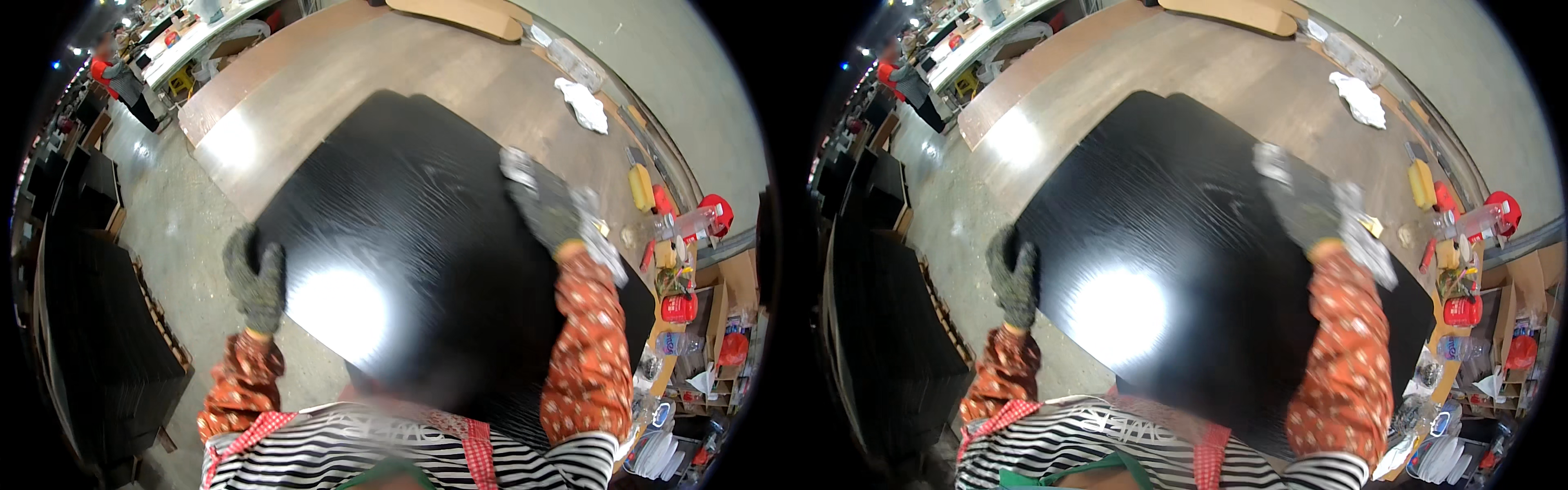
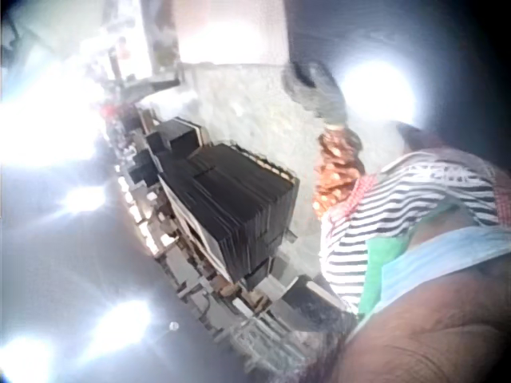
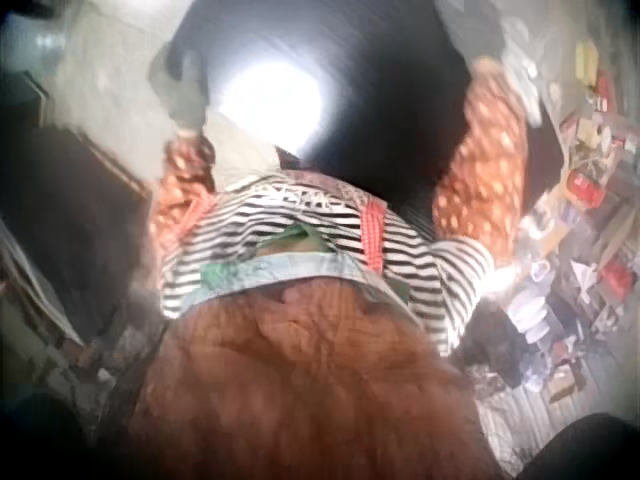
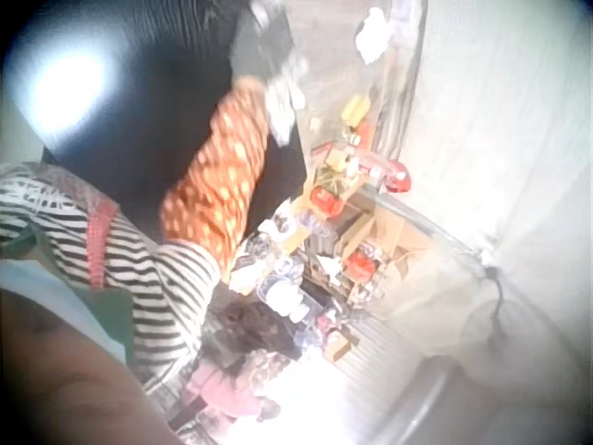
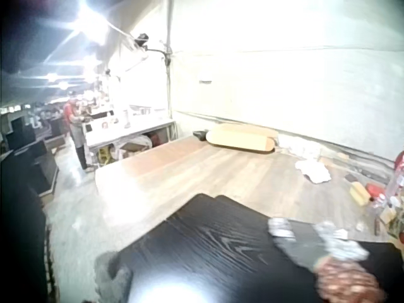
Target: The person cleans a black rectangular panel on a workbench using a cloth and a liquid from a bottle. They wipe the surface repeatedly, flip the panel over to clean the other side, and use a sponge to scrub the edges.
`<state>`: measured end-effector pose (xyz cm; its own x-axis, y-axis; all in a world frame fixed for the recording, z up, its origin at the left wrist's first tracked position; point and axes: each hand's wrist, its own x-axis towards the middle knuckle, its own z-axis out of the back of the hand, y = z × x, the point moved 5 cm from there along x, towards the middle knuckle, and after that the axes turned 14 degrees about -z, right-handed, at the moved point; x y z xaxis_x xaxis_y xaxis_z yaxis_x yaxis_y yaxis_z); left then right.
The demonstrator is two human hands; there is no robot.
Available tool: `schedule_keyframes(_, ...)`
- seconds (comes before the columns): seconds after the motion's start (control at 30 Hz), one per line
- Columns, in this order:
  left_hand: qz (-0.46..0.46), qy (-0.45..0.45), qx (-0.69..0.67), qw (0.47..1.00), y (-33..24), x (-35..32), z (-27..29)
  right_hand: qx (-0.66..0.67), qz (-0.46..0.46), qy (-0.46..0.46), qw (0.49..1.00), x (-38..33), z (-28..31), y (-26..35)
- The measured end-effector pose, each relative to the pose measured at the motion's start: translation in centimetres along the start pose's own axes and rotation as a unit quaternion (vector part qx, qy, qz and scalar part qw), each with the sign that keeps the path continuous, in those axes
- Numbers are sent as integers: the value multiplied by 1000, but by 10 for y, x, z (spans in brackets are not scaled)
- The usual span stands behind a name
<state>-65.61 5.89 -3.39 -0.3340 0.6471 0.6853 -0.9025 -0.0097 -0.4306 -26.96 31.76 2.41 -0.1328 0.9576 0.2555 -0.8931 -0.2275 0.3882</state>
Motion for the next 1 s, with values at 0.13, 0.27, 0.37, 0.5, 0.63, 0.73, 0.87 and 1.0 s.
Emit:
schedule_keyframes(0.13, 8, -29, -14, 999, 6, 4, 3, -8, 81, 114, 990, 91, -98, 195)
schedule_keyframes(0.27, 37, -63, -114, 991, 21, -7, 2, -11, 140, 120, 983, 114, -164, 278)
schedule_keyframes(0.37, 59, -98, -159, 981, 28, -11, -1, 47, 228, 101, 967, 114, -156, 261)
schedule_keyframes(0.5, 48, -106, -230, 966, 17, 3, -27, -11, 242, -140, 960, 98, -100, 132)
schedule_keyframes(0.63, 39, -117, -189, 974, 19, -5, -31, -44, 269, -7, 962, 25, -102, 224)
schedule_keyframes(0.73, 48, -104, -217, 969, 14, -1, -38, -53, 278, 8, 959, 0, -131, 239)
schedule_keyframes(0.87, 84, -136, -222, 962, 16, -7, -39, -3, 204, 121, 972, 41, -145, 229)
schedule_keyframes(1.0, 94, -165, -228, 955, 15, -10, -38, -166, 300, 102, 934, -41, -122, 240)
